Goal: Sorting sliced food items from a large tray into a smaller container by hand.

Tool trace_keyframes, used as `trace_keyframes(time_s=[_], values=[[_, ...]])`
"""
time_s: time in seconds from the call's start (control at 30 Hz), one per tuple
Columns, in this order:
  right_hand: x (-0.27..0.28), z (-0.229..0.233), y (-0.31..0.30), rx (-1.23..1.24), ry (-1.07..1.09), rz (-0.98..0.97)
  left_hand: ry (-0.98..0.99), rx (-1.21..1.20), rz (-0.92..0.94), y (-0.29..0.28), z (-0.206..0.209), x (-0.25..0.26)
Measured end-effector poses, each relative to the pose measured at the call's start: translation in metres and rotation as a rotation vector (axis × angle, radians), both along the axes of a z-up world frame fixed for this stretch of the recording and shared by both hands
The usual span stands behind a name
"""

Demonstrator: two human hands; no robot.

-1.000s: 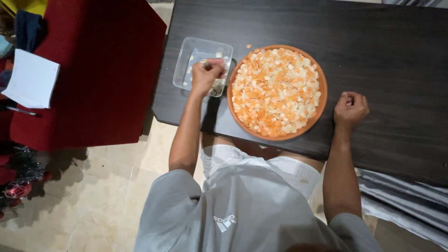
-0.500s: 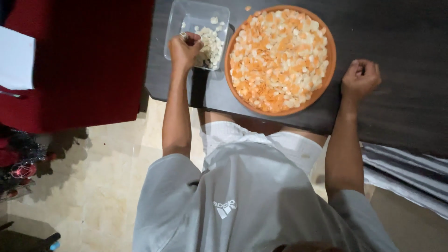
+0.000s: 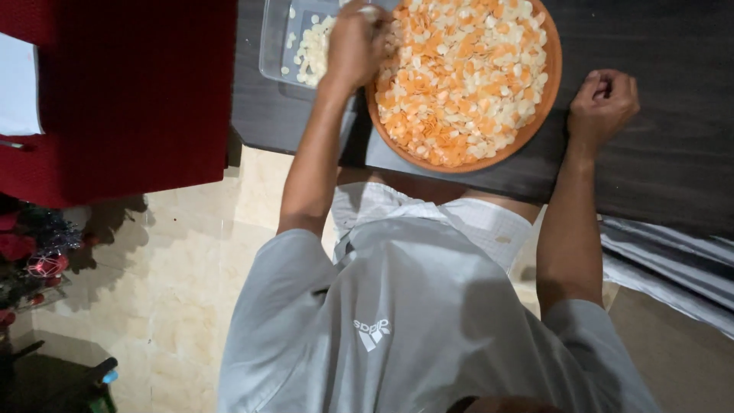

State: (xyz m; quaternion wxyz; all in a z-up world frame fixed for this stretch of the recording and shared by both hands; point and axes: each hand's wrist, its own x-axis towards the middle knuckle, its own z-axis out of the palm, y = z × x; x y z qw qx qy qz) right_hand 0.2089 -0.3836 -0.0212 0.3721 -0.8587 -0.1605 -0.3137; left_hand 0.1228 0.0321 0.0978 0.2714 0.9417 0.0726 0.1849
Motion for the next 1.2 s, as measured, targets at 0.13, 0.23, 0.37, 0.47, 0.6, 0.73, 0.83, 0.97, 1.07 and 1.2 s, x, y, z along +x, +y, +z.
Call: trace_keyframes(time_s=[0.13,0.23,0.37,0.47,0.6,0.73,0.83,0.97,1.07,1.2], values=[[0.004,-0.008,-0.004,0.010,-0.047,0.003,0.059,-0.035,-0.328,-0.032,-0.017,0.027],[0.006,-0.011,-0.004,-0.001,-0.045,-0.019,-0.012,0.103,-0.411,-0.038,-0.040,0.039],[0.006,-0.009,-0.003,-0.025,-0.031,-0.037,0.141,0.034,-0.375,-0.053,-0.026,0.039],[0.004,-0.007,-0.003,-0.036,-0.002,-0.051,0.074,0.128,-0.431,-0.051,-0.053,0.048],[0.005,-0.008,-0.003,-0.042,-0.047,-0.015,0.076,0.113,-0.402,-0.052,-0.062,0.056],[0.003,-0.005,0.000,-0.029,-0.012,-0.030,0.125,-0.001,-0.408,-0.052,-0.043,0.048],[0.002,-0.003,0.000,-0.031,-0.032,-0.021,0.215,-0.202,-0.388,-0.054,-0.020,0.037],[0.004,-0.006,-0.001,-0.018,-0.034,-0.003,0.175,-0.535,-0.463,-0.045,-0.018,0.031],[0.001,-0.002,0.000,-0.055,-0.009,-0.036,0.126,-0.647,-0.483,-0.035,-0.023,0.027],[-0.001,-0.002,-0.003,-0.059,-0.034,-0.018,0.152,-0.749,-0.503,-0.029,0.006,0.004]])
